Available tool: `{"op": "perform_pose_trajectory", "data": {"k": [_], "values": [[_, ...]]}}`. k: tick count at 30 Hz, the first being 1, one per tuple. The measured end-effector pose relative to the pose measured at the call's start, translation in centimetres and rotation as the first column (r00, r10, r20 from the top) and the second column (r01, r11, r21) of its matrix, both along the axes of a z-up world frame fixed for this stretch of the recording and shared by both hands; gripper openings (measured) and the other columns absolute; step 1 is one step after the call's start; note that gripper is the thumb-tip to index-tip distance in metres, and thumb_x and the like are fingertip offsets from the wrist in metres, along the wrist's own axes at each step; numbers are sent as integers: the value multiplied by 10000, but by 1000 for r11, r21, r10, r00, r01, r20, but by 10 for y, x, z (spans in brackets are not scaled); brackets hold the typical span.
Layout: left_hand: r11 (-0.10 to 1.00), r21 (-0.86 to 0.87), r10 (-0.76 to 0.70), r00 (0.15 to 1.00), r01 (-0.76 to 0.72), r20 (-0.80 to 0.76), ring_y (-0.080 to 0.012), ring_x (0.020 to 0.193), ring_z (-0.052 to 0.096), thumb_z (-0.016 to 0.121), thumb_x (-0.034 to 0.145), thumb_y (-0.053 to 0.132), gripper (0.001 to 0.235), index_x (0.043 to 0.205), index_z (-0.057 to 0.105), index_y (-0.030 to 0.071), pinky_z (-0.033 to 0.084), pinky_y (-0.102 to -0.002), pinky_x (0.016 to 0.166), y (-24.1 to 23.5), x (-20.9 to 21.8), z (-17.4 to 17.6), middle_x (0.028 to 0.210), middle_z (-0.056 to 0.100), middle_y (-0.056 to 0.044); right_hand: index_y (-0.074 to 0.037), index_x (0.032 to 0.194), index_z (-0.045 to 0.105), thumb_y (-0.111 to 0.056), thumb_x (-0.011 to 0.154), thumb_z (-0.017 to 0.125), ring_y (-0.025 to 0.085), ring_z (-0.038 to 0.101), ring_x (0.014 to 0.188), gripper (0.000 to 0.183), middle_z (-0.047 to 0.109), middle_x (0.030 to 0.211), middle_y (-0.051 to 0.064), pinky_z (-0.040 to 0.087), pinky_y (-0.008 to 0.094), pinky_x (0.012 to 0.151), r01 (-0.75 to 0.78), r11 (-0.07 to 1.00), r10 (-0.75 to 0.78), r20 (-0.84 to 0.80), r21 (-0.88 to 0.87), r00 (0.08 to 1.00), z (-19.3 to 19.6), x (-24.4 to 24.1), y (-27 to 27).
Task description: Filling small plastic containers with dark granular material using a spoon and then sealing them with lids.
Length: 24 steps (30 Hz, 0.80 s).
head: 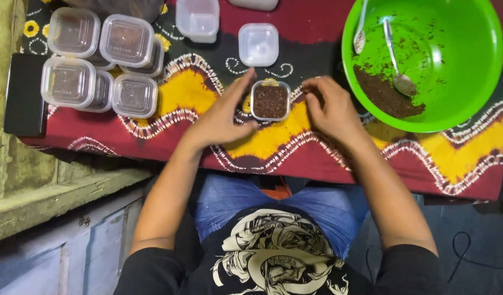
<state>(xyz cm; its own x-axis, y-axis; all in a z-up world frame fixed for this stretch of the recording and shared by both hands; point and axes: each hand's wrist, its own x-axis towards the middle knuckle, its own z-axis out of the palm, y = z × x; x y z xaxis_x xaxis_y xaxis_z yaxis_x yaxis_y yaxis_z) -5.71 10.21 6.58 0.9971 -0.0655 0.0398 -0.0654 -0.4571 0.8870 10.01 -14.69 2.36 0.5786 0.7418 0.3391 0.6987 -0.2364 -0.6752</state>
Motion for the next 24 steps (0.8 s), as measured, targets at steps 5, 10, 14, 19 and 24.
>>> {"op": "perform_pose_trajectory", "data": {"k": [5, 10, 14, 19, 24], "values": [[977, 132, 140, 968, -170, 210, -412, 1312, 543, 639, 946, 68, 601, 1497, 406, 7, 430, -551, 1119, 21, 35, 6, 1419, 509, -264, 18, 1247, 647, 3, 999, 576, 389, 659, 1059, 259, 666, 1130, 203, 511, 470, 936, -10, 999, 9, -47, -31, 999, 13, 17, 32], [891, 313, 214, 913, -328, 347, -378, 1328, 531, 558, 1018, 21, 412, 1416, 473, -44, 473, -471, 1089, 29, 75, -7, 1431, 472, -217, 13, 1292, 627, 68, 984, 581, 347, 606, 1143, 317, 619, 1215, 195, 469, 419, 973, -37, 996, 35, 22, 78, 999, 2, 44, 66], [859, 348, 275, 911, -376, 306, -381, 1176, 627, 518, 1007, -50, 386, 1392, 495, -61, 573, -494, 955, 29, 72, -20, 1352, 529, -235, 22, 1311, 612, 36, 996, 624, 324, 605, 1126, 316, 615, 1221, 192, 492, 415, 961, -6, 997, 5, 6, 74, 1000, -6, 48, 71], [871, 335, 275, 922, -359, 273, -350, 1104, 643, 521, 1021, -16, 373, 1394, 511, -32, 565, -475, 886, 35, 67, -25, 1262, 597, -208, -58, 1393, 611, 89, 998, 639, 343, 599, 1125, 423, 572, 1208, 185, 547, 457, 935, -82, 993, 71, 126, 82, 989, -22, 52, 74], [896, 317, 215, 927, -313, 308, -330, 1083, 670, 601, 982, -68, 271, 1247, 652, -43, 573, -429, 934, 36, 64, -20, 1203, 643, -184, -33, 1266, 724, 56, 1010, 714, 349, 602, 1054, 272, 615, 1149, 182, 544, 460, 823, -131, 989, 105, 311, 64, 945, -34, 56, 77]]}}
